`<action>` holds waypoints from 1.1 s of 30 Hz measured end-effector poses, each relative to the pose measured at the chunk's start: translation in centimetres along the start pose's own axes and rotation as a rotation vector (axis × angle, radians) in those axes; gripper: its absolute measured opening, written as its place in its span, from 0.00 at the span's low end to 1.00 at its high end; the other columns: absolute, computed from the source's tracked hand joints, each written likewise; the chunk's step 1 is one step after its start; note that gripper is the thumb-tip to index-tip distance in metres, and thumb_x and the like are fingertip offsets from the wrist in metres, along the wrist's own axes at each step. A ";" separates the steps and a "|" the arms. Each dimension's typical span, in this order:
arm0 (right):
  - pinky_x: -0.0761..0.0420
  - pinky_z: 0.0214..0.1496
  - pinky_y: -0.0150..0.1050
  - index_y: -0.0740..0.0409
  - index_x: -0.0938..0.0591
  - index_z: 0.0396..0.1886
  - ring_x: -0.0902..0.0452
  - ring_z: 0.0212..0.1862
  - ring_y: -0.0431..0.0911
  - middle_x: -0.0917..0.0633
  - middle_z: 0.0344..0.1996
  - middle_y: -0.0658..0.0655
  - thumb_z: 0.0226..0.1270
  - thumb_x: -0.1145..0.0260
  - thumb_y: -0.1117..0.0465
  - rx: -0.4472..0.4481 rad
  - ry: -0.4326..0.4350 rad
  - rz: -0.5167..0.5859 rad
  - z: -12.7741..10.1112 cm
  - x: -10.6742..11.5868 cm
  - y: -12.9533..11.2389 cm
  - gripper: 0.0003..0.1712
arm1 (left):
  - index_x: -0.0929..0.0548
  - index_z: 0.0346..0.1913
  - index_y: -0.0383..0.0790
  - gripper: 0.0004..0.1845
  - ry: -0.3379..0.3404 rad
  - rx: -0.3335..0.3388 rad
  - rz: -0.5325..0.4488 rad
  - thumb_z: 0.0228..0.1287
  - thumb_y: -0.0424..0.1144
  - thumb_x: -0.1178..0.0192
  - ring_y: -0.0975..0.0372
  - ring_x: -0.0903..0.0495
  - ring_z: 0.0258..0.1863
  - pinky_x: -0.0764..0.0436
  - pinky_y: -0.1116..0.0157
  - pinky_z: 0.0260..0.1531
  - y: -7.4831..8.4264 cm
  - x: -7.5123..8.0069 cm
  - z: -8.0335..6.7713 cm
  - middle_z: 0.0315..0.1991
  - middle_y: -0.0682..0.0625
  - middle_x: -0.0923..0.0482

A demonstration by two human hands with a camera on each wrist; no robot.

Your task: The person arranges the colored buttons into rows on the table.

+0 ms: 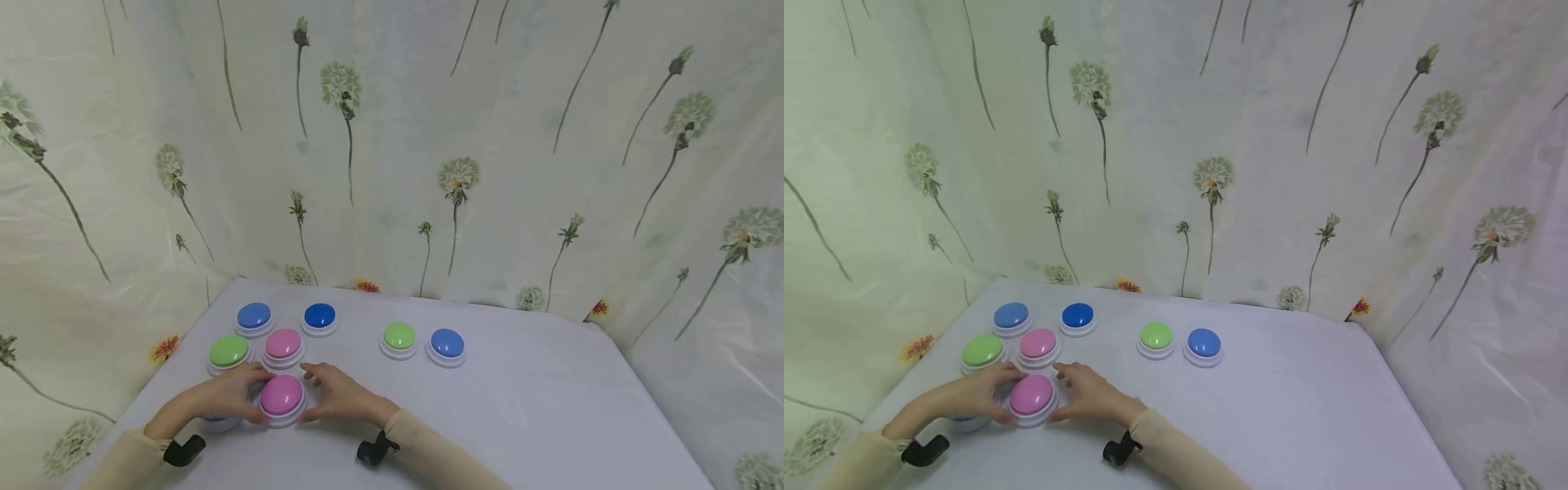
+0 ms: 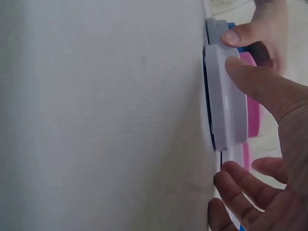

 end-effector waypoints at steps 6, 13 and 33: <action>0.26 0.56 0.28 0.51 0.29 0.67 0.28 0.53 0.35 0.22 0.53 0.48 0.48 0.25 0.38 0.036 0.007 -0.063 0.6 -0.6 -0.6 0.47 | 0.21 0.56 0.41 0.39 0.007 -0.008 0.001 0.42 0.60 0.27 0.56 0.24 0.53 0.25 0.49 0.56 -0.1 0.1 0.2 0.51 0.54 0.22; 0.27 0.53 0.26 0.48 0.24 0.62 0.31 0.50 0.33 0.23 0.49 0.45 0.47 0.25 0.36 0.031 0.026 -0.080 0.9 -1.0 -0.5 0.42 | 0.21 0.55 0.41 0.38 0.019 -0.004 -0.034 0.40 0.57 0.25 0.57 0.23 0.51 0.24 0.50 0.54 0.1 0.3 0.0 0.49 0.55 0.20; 0.24 0.54 0.29 0.41 0.24 0.62 0.29 0.53 0.34 0.23 0.52 0.44 0.47 0.26 0.34 0.000 0.080 -0.053 -0.3 0.8 -0.4 0.41 | 0.24 0.58 0.45 0.38 0.023 -0.017 -0.045 0.44 0.58 0.27 0.60 0.24 0.50 0.22 0.51 0.51 1.7 0.6 0.4 0.51 0.57 0.21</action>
Point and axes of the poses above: each hand's wrist, its own z-axis towards the middle knuckle, its own x-axis out of the back of the hand, y = z × x, the point moved 10 cm from there along z, towards the middle knuckle
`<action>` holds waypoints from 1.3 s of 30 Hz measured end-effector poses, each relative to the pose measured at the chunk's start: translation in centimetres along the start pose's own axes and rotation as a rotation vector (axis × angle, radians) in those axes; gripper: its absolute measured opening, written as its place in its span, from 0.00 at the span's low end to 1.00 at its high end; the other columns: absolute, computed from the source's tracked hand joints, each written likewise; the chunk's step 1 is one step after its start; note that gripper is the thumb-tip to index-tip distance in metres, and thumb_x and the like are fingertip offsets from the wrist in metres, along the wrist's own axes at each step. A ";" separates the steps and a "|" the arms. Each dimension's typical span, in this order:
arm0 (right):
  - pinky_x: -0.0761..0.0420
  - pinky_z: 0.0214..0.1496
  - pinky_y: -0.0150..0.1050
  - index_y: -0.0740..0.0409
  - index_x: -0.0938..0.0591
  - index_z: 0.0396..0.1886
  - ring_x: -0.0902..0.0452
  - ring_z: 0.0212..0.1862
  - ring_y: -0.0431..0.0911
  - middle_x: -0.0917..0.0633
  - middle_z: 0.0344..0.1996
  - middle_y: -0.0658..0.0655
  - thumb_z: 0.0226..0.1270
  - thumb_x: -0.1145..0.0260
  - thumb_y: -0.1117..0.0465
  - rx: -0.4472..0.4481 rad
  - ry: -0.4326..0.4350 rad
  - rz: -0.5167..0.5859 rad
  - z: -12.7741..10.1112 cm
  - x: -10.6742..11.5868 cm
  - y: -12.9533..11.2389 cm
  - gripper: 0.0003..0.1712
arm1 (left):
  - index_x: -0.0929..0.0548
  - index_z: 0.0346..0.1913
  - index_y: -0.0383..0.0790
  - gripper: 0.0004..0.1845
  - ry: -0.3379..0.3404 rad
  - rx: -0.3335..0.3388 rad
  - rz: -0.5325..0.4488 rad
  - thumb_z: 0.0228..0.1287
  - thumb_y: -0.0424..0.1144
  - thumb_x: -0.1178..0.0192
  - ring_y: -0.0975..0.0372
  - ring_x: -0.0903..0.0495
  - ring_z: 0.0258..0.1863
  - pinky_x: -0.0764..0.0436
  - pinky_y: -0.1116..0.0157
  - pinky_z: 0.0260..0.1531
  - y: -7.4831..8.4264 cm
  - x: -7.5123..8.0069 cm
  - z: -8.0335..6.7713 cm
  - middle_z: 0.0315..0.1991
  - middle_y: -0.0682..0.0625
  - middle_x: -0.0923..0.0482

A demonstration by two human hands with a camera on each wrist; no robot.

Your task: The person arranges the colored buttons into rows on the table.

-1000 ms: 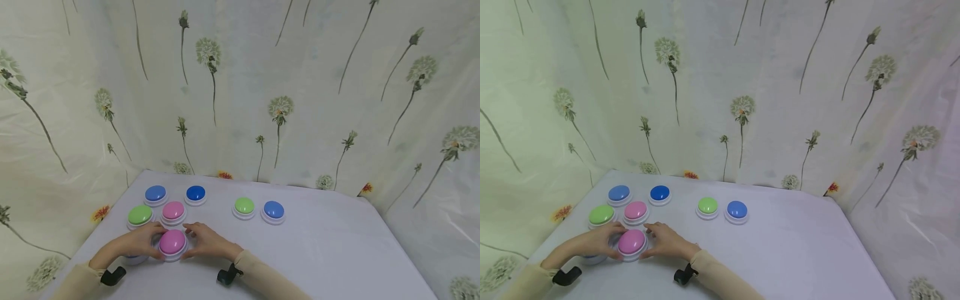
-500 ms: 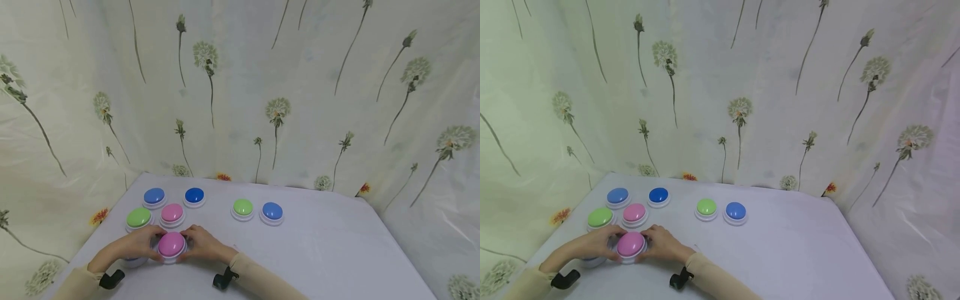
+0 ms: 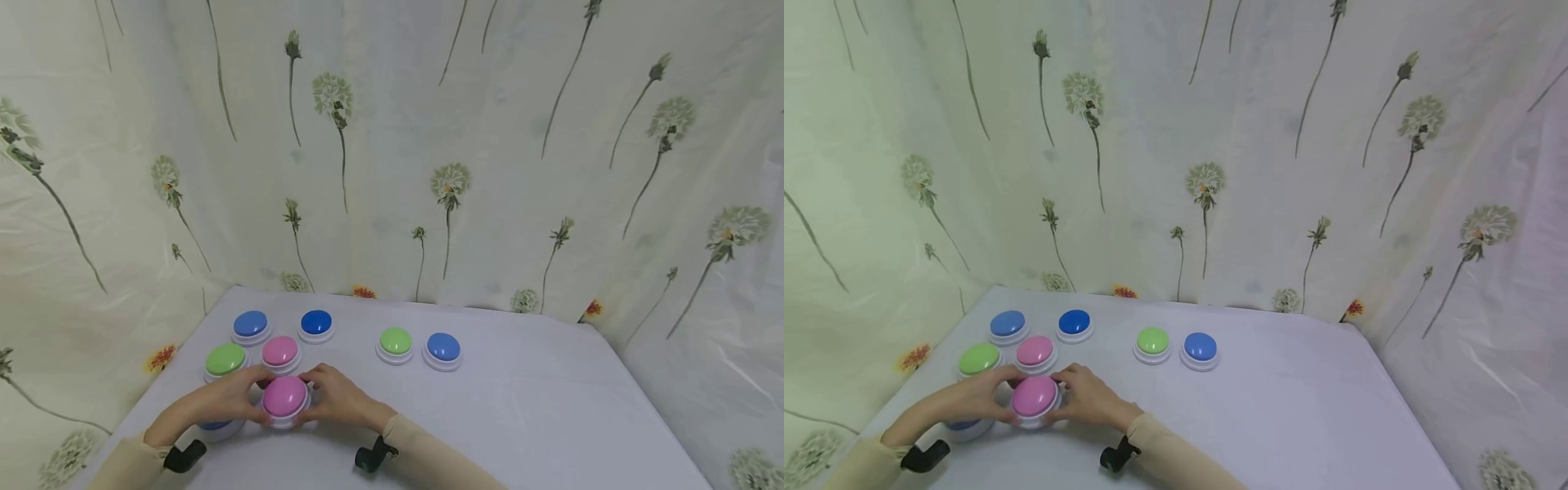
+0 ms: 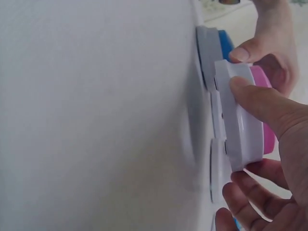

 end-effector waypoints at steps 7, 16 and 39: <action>0.23 0.53 0.31 0.41 0.24 0.62 0.28 0.55 0.38 0.24 0.54 0.44 0.49 0.28 0.34 -0.029 0.029 0.042 -1.8 2.7 0.4 0.40 | 0.23 0.58 0.44 0.38 0.053 -0.060 0.051 0.44 0.59 0.27 0.62 0.23 0.49 0.21 0.52 0.51 2.7 0.7 1.0 0.49 0.57 0.20; 0.22 0.51 0.32 0.40 0.24 0.62 0.27 0.53 0.41 0.23 0.53 0.44 0.49 0.28 0.34 -0.023 0.107 0.043 -5.0 6.2 1.7 0.39 | 0.23 0.57 0.47 0.36 0.008 -0.101 0.056 0.46 0.61 0.28 0.60 0.23 0.49 0.20 0.57 0.50 6.6 0.0 3.5 0.47 0.60 0.22; 0.19 0.43 0.39 0.40 0.24 0.59 0.27 0.48 0.41 0.23 0.48 0.41 0.47 0.26 0.36 -0.124 0.246 0.039 -15.7 14.3 5.5 0.39 | 0.23 0.59 0.48 0.34 -0.127 -0.317 -0.021 0.49 0.55 0.27 0.68 0.24 0.46 0.19 0.63 0.49 17.6 -5.0 10.9 0.48 0.59 0.23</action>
Point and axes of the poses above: each hand's wrist, its own z-axis towards the middle knuckle, its own x-axis out of the back of the hand, y = z × x, the point moved 10 cm from there along z, towards the middle knuckle
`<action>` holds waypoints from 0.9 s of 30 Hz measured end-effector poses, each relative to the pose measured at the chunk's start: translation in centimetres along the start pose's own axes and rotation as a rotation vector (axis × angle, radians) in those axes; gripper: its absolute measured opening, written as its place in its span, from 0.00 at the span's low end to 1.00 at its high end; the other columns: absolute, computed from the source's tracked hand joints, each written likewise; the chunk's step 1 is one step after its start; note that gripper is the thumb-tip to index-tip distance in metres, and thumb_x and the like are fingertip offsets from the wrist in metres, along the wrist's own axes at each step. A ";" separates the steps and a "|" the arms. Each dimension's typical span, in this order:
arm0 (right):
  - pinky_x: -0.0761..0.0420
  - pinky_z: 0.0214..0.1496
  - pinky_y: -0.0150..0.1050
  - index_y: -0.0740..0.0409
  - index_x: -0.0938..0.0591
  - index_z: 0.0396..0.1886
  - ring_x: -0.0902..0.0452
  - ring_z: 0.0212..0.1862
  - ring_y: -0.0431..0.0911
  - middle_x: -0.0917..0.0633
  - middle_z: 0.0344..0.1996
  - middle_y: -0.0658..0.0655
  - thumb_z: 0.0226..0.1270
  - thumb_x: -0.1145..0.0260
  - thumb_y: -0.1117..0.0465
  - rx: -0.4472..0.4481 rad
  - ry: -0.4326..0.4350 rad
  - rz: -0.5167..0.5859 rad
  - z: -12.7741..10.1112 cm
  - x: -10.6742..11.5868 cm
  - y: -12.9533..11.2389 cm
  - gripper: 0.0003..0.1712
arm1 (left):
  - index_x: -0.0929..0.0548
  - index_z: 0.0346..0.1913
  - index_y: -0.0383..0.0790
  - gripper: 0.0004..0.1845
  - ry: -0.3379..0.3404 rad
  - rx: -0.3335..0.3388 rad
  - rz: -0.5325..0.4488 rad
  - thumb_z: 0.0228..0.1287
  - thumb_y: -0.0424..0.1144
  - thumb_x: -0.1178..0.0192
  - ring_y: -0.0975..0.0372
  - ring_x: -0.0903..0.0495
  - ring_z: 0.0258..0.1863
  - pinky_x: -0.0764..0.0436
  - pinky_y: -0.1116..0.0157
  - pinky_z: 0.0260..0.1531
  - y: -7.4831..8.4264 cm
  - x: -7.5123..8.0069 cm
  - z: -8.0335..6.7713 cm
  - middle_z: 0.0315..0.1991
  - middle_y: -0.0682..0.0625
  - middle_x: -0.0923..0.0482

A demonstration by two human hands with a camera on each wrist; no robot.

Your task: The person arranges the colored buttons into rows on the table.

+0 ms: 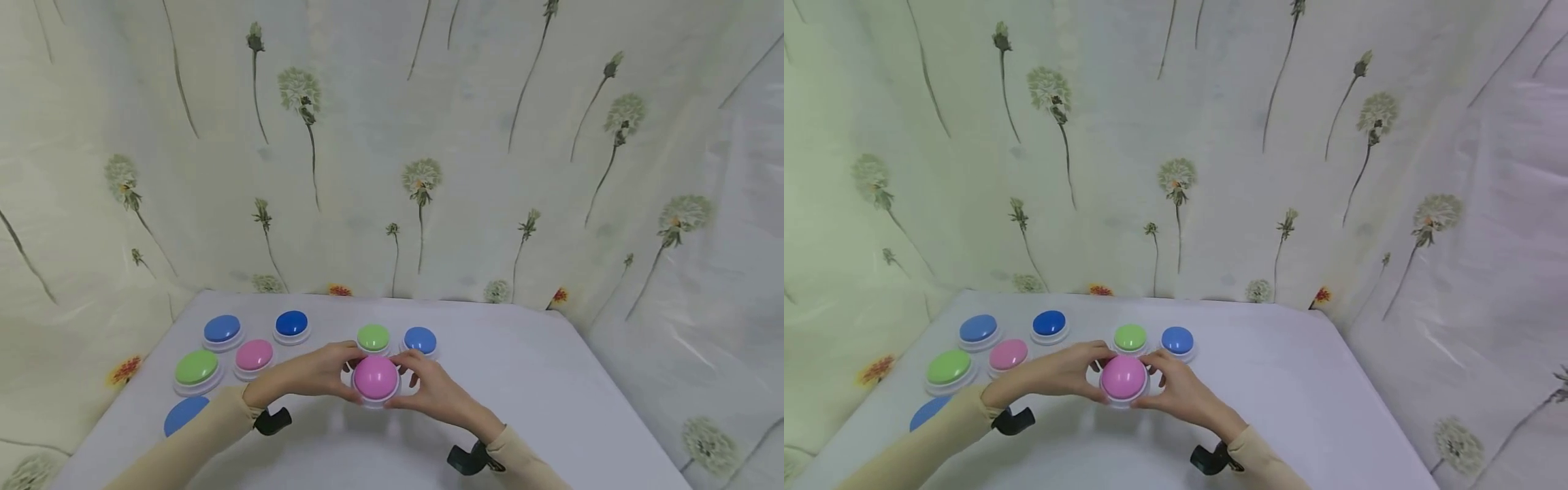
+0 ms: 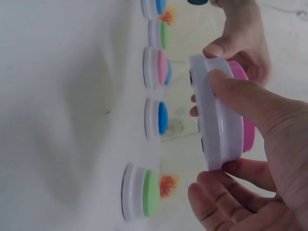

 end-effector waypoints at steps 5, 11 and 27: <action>0.19 0.42 0.36 0.41 0.24 0.59 0.26 0.47 0.41 0.23 0.49 0.41 0.46 0.25 0.37 -0.005 0.036 -0.026 -1.8 2.1 0.5 0.39 | 0.23 0.59 0.48 0.34 -0.007 -0.032 0.019 0.49 0.55 0.27 0.71 0.25 0.45 0.18 0.64 0.49 1.8 -1.0 1.8 0.47 0.59 0.23; 0.19 0.42 0.34 0.36 0.24 0.59 0.26 0.46 0.41 0.23 0.48 0.38 0.45 0.24 0.38 -0.096 0.046 -0.022 -4.4 3.9 1.8 0.38 | 0.23 0.60 0.47 0.35 -0.014 -0.066 0.002 0.48 0.55 0.27 0.72 0.25 0.45 0.19 0.68 0.47 3.8 -2.5 3.5 0.48 0.59 0.24; 0.24 0.38 0.32 0.40 0.22 0.56 0.26 0.44 0.39 0.21 0.47 0.38 0.45 0.25 0.36 -0.181 0.040 -0.098 -8.7 6.3 5.3 0.36 | 0.22 0.58 0.42 0.33 0.028 -0.143 0.006 0.50 0.52 0.26 0.72 0.26 0.44 0.22 0.76 0.44 6.7 -6.5 6.8 0.48 0.56 0.20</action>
Point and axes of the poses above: each hand's wrist, its own z-axis towards the middle knuckle, its own x-axis out of the back of the hand, y = z × x, the point moved 10 cm from there along z, towards the middle knuckle
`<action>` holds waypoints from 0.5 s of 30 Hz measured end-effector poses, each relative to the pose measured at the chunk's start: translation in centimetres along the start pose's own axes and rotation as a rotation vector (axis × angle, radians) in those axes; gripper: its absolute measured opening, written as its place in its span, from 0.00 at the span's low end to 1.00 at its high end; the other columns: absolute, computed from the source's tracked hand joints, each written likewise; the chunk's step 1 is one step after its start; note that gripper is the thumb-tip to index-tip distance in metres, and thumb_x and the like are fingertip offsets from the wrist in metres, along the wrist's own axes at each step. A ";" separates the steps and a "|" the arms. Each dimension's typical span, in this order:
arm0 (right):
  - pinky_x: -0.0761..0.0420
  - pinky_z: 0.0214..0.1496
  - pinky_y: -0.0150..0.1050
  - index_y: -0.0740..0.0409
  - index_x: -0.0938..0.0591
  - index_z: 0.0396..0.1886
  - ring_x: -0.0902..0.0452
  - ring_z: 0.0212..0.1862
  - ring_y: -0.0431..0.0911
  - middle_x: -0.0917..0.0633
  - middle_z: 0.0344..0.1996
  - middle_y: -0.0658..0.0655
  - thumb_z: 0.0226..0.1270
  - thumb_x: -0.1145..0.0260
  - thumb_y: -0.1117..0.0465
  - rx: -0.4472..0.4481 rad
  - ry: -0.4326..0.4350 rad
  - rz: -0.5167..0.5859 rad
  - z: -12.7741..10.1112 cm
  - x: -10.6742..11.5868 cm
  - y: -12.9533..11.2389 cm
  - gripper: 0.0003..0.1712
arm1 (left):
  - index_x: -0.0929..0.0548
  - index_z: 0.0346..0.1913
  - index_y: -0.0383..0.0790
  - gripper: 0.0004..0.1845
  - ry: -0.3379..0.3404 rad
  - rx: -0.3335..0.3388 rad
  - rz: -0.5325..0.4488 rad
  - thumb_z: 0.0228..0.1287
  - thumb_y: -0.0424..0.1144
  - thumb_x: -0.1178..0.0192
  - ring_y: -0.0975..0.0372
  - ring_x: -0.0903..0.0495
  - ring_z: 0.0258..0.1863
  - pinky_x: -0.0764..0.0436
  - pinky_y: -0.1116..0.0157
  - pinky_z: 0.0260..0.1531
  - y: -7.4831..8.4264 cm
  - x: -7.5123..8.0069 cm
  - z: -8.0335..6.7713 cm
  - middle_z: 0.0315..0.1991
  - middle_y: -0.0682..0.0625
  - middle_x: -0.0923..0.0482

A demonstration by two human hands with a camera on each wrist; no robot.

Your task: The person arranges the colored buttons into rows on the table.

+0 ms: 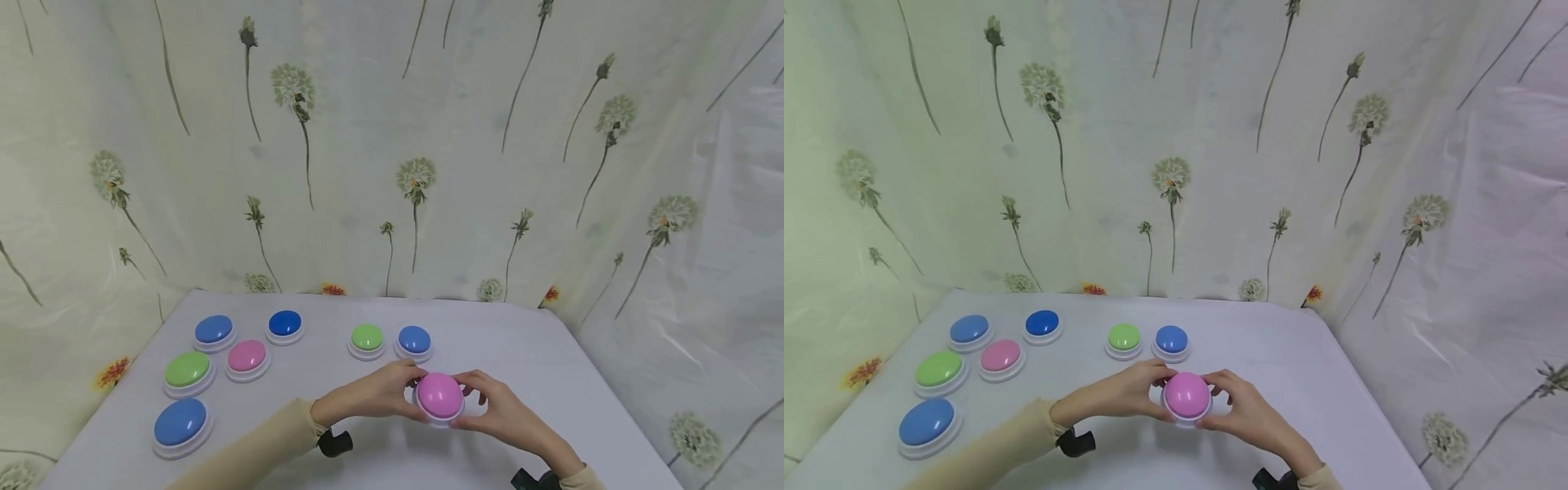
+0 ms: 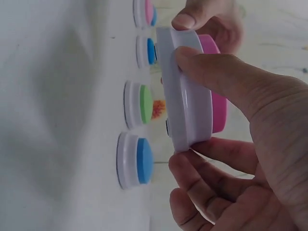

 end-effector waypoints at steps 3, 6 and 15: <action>0.25 0.38 0.32 0.43 0.22 0.56 0.25 0.45 0.39 0.20 0.48 0.41 0.46 0.25 0.37 0.000 0.008 -0.011 -0.2 0.2 1.2 0.36 | 0.22 0.59 0.40 0.34 0.044 0.019 0.018 0.50 0.50 0.26 0.71 0.25 0.47 0.23 0.76 0.47 -0.1 -0.7 0.8 0.50 0.53 0.20; 0.24 0.38 0.32 0.47 0.22 0.57 0.25 0.45 0.39 0.19 0.49 0.45 0.48 0.25 0.40 0.007 0.021 -0.018 -0.2 0.4 2.5 0.37 | 0.22 0.58 0.37 0.33 0.099 0.056 0.016 0.49 0.48 0.26 0.68 0.23 0.49 0.23 0.75 0.49 -0.3 -1.4 1.7 0.49 0.50 0.20; 0.19 0.43 0.34 0.56 0.26 0.63 0.25 0.52 0.46 0.21 0.56 0.58 0.53 0.25 0.49 -0.013 0.040 0.021 1.5 1.8 6.9 0.38 | 0.25 0.60 0.29 0.33 0.225 0.178 -0.024 0.52 0.40 0.27 0.61 0.21 0.49 0.21 0.71 0.50 -1.8 -2.4 5.6 0.49 0.43 0.20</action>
Point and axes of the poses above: each hand's wrist, its own z-axis towards the middle knuckle, its own x-axis out of the back of the hand, y = z × x, the point moved 10 cm from there along z, towards the middle knuckle
